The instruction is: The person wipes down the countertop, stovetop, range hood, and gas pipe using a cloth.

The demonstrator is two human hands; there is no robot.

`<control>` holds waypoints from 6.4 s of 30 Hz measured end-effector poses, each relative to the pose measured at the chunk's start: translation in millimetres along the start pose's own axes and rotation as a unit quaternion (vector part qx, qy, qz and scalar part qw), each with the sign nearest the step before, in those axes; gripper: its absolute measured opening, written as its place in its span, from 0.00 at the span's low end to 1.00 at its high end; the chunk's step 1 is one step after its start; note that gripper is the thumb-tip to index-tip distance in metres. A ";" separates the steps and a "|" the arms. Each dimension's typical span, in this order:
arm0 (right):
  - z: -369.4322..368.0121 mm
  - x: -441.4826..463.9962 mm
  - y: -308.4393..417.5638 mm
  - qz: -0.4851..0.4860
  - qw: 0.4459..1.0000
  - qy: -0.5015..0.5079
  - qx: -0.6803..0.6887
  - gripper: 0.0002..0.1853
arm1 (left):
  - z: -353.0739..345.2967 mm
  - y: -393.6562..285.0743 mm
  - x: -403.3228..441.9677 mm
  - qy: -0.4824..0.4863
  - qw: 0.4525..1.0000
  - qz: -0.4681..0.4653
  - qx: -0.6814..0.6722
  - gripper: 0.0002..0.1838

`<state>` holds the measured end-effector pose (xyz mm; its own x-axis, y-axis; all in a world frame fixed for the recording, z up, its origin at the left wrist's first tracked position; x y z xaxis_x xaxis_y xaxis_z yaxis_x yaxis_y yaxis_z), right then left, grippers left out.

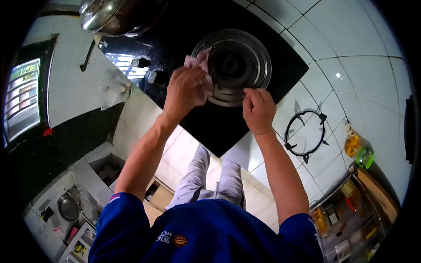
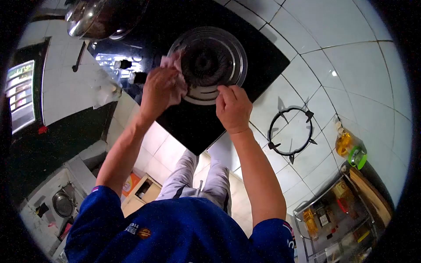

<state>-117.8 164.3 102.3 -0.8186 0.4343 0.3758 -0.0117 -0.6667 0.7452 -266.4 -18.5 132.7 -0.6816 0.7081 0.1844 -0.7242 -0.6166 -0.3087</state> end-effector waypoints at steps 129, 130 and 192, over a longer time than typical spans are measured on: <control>-35.1 174.7 -27.9 0.175 0.918 0.324 -0.146 0.19 | -19.1 -28.7 -81.7 -0.006 0.998 -0.001 -0.064 0.22; -21.0 162.4 -34.4 0.153 0.926 0.309 -0.153 0.20 | -19.6 -28.4 -81.7 -0.012 0.997 -0.005 -0.072 0.22; -104.3 -21.0 100.5 0.124 0.957 0.239 0.107 0.13 | 64.1 148.3 -88.3 -0.092 0.936 0.330 0.081 0.10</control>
<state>-161.7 24.9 111.8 -0.9506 -0.0814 0.2996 0.2933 -0.5518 0.7807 -320.4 -194.6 130.5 -0.9819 0.0920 0.1656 -0.1349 -0.9534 -0.2699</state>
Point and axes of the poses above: each hand's wrist, its own x-axis towards the middle knuckle, its own z-axis out of the back of the hand, y = z × x, the point moved 4 cm from there along x, towards the middle knuckle, and after that the axes turned 10 degrees about x, right-handed, at the moved point
